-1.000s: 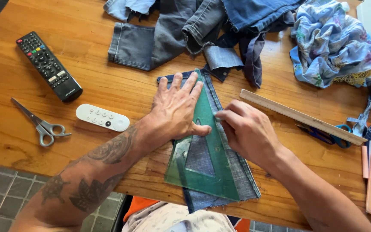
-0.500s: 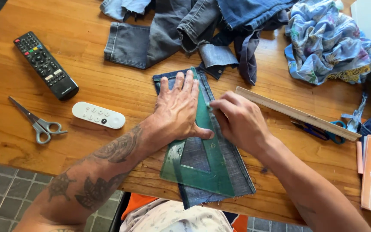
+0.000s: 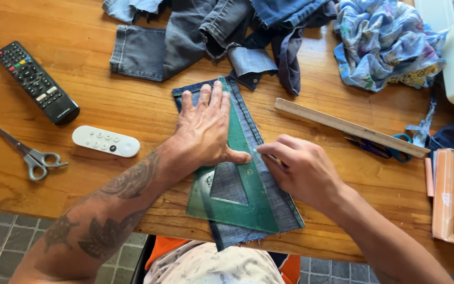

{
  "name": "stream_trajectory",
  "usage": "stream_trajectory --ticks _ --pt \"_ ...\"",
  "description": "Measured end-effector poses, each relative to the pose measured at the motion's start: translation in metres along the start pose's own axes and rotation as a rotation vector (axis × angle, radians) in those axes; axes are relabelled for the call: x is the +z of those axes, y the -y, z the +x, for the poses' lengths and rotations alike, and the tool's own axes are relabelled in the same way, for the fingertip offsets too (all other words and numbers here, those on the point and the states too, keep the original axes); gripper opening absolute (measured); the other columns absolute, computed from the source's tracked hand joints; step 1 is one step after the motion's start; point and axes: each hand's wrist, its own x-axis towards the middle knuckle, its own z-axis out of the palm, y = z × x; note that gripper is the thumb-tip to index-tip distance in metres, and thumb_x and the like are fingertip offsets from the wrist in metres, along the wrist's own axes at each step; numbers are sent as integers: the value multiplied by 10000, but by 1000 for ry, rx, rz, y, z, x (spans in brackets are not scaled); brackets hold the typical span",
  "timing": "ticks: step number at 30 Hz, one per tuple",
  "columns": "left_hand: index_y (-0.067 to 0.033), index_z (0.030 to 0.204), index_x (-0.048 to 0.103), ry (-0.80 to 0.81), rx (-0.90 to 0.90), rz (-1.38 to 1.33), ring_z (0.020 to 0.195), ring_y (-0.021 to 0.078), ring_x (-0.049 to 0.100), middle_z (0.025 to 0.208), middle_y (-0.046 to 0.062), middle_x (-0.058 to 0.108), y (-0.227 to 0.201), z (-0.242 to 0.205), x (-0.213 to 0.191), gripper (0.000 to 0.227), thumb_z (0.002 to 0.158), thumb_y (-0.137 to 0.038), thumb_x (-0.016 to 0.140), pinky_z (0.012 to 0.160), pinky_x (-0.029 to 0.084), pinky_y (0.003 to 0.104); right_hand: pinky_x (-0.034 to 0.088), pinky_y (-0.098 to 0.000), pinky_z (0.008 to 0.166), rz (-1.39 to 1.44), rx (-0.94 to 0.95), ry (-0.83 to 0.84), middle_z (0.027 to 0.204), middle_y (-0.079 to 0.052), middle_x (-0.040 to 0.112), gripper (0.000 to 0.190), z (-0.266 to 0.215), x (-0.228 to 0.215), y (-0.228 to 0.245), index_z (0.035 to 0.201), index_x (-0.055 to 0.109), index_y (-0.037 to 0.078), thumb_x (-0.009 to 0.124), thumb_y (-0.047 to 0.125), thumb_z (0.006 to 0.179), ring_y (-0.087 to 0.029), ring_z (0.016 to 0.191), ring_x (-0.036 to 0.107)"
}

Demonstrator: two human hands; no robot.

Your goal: The person measures a rectangular piece of denim fabric using a ruler and a triangular set square, marking lines with chalk. They then use scissors to cut along the marked lines on the fabric.

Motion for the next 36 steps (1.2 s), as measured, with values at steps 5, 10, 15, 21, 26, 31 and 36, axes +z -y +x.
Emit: stream_trajectory --ticks 5,10,15,21,26,31,36 --pt "-9 1822 221 -32 12 -14 1756 433 181 1936 236 158 3 -1 5 1809 625 -1246 779 1320 184 757 591 -448 739 48 -7 -19 1081 -114 767 195 -2 13 -3 1285 793 89 730 191 1131 -312 863 764" --pt "-7 1817 241 -52 22 -1 1748 444 198 1929 248 167 3 1 8 1803 632 -1272 735 1317 191 761 627 -440 781 86 -33 53 1104 -117 795 133 -21 0 5 1209 800 63 720 74 1103 -309 910 790" --pt "-11 1814 255 -61 12 -4 1747 440 201 1929 241 176 3 0 10 1808 620 -1277 744 1314 194 762 595 -378 675 209 0 277 973 -31 792 125 -28 -18 -5 1102 803 157 688 110 1111 -246 795 780" --pt "-14 1826 211 -16 3 -15 1760 443 152 1941 243 114 2 0 7 1805 636 -1244 787 1329 168 760 662 -404 766 234 -37 340 994 -22 901 106 30 -12 -42 1078 845 123 770 196 1087 -217 856 860" --pt "-23 1818 248 -61 8 12 1740 440 197 1930 243 163 2 -2 8 1793 626 -1243 800 1313 209 744 625 -428 875 119 -120 117 1077 -64 870 75 74 9 -72 1160 835 100 793 102 1098 -296 991 823" --pt "-14 1826 211 -39 10 12 1753 439 170 1939 249 120 1 -1 8 1795 651 -1252 764 1313 197 762 628 -426 791 163 -110 159 1014 -91 850 119 51 -5 -46 1129 833 46 758 138 1113 -280 893 815" --pt "-1 1830 174 -7 18 17 1762 455 148 1942 264 85 1 2 6 1823 653 -1266 756 1318 184 772 696 -400 762 224 -45 437 1051 -35 888 159 25 -24 -32 1126 885 119 754 200 1087 -230 888 872"
